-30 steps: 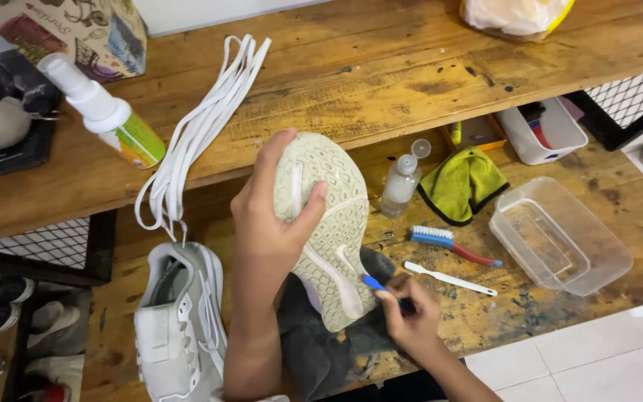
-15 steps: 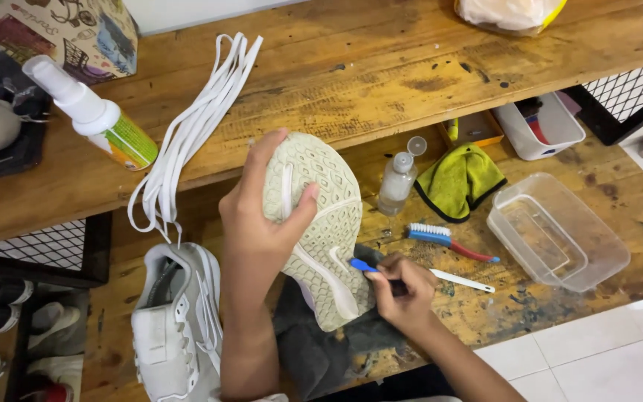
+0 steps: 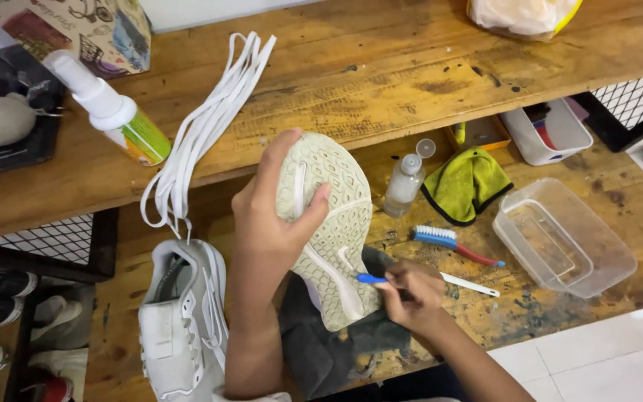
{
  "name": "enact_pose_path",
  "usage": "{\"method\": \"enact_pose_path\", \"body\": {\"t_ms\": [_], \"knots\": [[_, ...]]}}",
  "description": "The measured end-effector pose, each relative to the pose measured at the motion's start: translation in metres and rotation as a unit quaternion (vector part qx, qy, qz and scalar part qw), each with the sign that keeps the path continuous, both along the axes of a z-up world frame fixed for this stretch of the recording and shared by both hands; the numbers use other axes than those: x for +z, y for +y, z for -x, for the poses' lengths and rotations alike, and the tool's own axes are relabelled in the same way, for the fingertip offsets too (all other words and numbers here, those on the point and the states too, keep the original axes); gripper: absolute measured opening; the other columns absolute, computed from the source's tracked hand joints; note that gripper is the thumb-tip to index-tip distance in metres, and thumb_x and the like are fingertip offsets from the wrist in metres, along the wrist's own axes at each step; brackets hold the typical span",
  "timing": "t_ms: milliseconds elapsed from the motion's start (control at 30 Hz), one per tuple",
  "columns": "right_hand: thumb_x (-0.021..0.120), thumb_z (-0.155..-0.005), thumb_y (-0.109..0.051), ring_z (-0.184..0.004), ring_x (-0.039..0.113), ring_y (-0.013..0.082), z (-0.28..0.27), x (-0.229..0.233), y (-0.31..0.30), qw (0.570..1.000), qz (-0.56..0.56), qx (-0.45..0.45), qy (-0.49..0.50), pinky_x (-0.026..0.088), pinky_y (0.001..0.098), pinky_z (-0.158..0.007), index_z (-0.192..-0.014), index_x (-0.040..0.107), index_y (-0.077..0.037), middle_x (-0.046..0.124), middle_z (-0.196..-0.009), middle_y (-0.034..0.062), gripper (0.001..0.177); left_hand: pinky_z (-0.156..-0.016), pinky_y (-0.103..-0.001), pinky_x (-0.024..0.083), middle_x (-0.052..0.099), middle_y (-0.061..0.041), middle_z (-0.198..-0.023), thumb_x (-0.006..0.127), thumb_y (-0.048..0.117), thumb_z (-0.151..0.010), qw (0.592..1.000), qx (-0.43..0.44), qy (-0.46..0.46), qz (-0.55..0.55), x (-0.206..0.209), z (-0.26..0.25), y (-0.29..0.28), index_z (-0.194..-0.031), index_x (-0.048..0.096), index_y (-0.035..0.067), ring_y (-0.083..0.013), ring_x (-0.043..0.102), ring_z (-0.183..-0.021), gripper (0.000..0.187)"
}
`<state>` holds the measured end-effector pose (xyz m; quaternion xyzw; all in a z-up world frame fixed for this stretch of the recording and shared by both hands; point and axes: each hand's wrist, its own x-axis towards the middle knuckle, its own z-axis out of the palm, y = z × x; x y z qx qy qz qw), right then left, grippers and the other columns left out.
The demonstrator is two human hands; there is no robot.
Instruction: The person scrubs the sole of a white sneaker with a blue toothbrush, then wipes the sole with a dark cloth. The person repeats the scrubbing and wiping on the same shoe.
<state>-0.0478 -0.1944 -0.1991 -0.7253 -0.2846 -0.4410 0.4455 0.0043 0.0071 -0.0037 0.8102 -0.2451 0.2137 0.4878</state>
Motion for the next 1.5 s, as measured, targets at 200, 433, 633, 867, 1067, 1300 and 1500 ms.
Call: {"method": "enact_pose_path", "body": {"t_ms": [200,433,633,867,1067,1300,1500], "knots": [[0.061,-0.09,0.002,-0.04,0.045,0.0103,-0.004,0.001,0.004,1.0,0.014,-0.019,0.005,0.032,0.0225,-0.035,-0.065,0.048,-0.007,0.058,-0.057,0.0064,0.029,-0.112,-0.04,0.05,0.063,-0.017,-0.144,0.071,0.016,-0.097,1.0,0.009,-0.006,-0.007,-0.004,-0.001,-0.003,-0.145,0.047,0.008,-0.0307,0.064,-0.133,0.055],[0.066,-0.091,-0.013,-0.044,0.051,0.0114,0.028,0.018,0.014,0.991,0.061,-0.114,0.022,0.041,0.0236,-0.04,-0.065,0.054,-0.005,0.06,-0.061,0.0082,0.03,-0.111,-0.036,0.047,0.064,-0.014,-0.143,0.072,0.016,-0.095,1.0,0.011,0.001,0.006,-0.005,-0.002,0.001,-0.143,0.049,0.009,-0.0271,0.065,-0.131,0.054],[0.061,-0.099,0.001,-0.055,0.043,0.0189,0.023,0.02,0.034,0.992,0.056,-0.099,-0.052,0.044,0.0314,-0.053,-0.162,0.019,-0.015,0.055,-0.07,0.0127,0.078,-0.114,-0.038,0.046,0.061,-0.015,-0.147,0.07,0.017,-0.095,1.0,0.01,0.008,0.012,-0.008,-0.001,-0.001,-0.144,0.049,0.009,-0.0292,0.061,-0.137,0.054],[0.06,-0.094,-0.014,-0.046,0.048,0.0149,0.038,0.034,0.042,0.985,0.039,-0.17,0.011,0.038,0.0267,-0.045,-0.066,0.049,-0.001,0.06,-0.066,0.0141,0.032,-0.113,-0.039,0.047,0.062,-0.015,-0.146,0.07,0.017,-0.096,1.0,0.002,0.021,0.013,0.001,0.002,0.003,-0.143,0.048,0.009,-0.0295,0.061,-0.137,0.053],[0.064,-0.092,-0.006,-0.048,0.048,0.0134,0.033,0.048,0.056,0.984,0.013,-0.167,0.053,0.036,0.0263,-0.045,-0.068,0.051,-0.001,0.058,-0.065,0.0123,0.028,-0.11,-0.038,0.049,0.063,-0.015,-0.145,0.07,0.019,-0.095,1.0,0.015,0.019,0.009,-0.005,0.002,0.001,-0.144,0.048,0.012,-0.0294,0.063,-0.134,0.054],[0.062,-0.093,-0.012,-0.046,0.049,0.0172,0.041,0.026,0.044,0.982,0.009,-0.186,0.044,0.036,0.0276,-0.044,-0.067,0.05,0.001,0.057,-0.063,0.0138,0.031,-0.109,-0.039,0.05,0.062,-0.017,-0.146,0.069,0.02,-0.096,1.0,0.002,0.015,0.011,-0.003,0.0,0.004,-0.144,0.048,0.011,-0.0311,0.063,-0.135,0.053],[0.067,-0.089,-0.003,-0.046,0.044,0.014,0.029,0.032,0.055,0.983,-0.018,-0.177,0.051,0.034,0.0266,-0.042,-0.068,0.049,0.0,0.06,-0.068,0.0176,0.028,-0.112,-0.04,0.05,0.06,-0.016,-0.15,0.068,0.022,-0.097,0.999,0.019,0.026,0.002,-0.004,0.003,0.0,-0.146,0.046,0.013,-0.0318,0.06,-0.139,0.055]]}}
